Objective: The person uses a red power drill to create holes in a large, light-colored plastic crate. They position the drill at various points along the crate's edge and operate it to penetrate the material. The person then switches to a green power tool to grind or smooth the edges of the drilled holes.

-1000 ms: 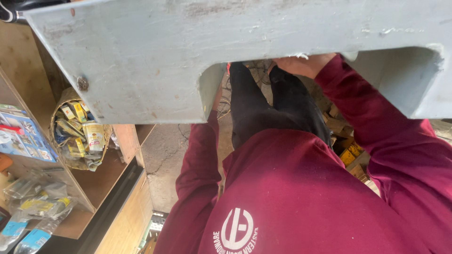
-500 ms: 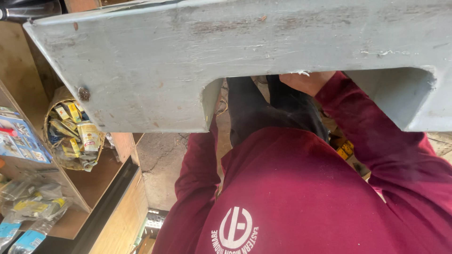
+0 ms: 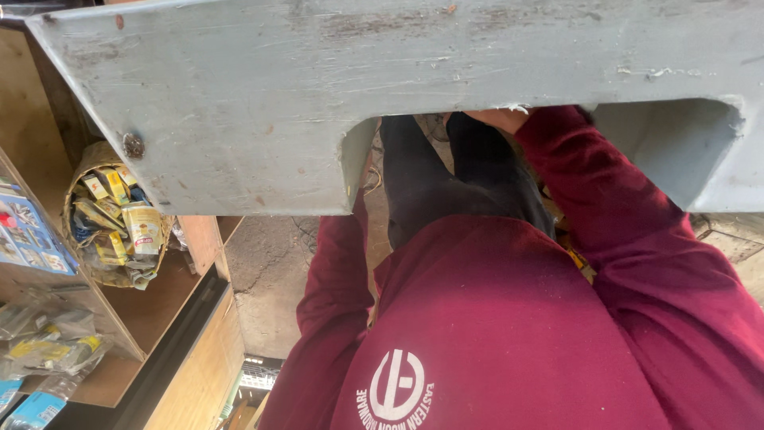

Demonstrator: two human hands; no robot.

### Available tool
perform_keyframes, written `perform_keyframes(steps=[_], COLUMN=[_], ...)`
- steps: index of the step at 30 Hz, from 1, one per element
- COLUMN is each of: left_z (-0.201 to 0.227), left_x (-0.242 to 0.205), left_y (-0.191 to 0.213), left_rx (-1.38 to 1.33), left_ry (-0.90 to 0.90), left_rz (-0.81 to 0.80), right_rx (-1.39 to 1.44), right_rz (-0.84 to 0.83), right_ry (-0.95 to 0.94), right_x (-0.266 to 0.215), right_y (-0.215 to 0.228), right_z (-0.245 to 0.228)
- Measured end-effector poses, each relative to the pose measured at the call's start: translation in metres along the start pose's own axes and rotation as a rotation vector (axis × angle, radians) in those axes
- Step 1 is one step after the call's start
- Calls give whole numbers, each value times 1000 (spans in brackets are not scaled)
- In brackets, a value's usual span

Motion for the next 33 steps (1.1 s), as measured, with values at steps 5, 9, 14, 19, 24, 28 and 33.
perform_keyframes(steps=[5,9,14,19,24,28,33], left_z=[4,4,3,-1,-5,-6,-5], left_x=[2,3,8,9,8,5,6], left_y=[-2,-5,-5,-4,-7,-9,-9], left_rx=[1,-5,-10,-15,-16,-19,-20], left_ry=[-15,-17,-25,-25,-23,-24,-27], left_rz=[-8,-15,-11,-9,-20,-27,-35], right_rx=[-209,65,1115,2945,3373,3859,4337], right_rz=[127,79,-112,106,139,229,196], right_ry=[-76,-104,-97,-5,82,185,58], right_x=[11,21,26,0,-5,-2,-17], right_y=[-23,-48,-83,-82,-66,-49,-1], right_z=[24,50,69,48,28,4,-53])
Point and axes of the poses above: each hand's wrist, its own x-axis towards the middle knuckle, its own y-axis out of the back of the hand, z = x × y, the point moved 10 cm from there along x, towards the middle knuckle, and after that the axes turned 15 degrees about -z, right-handed, at the moved point
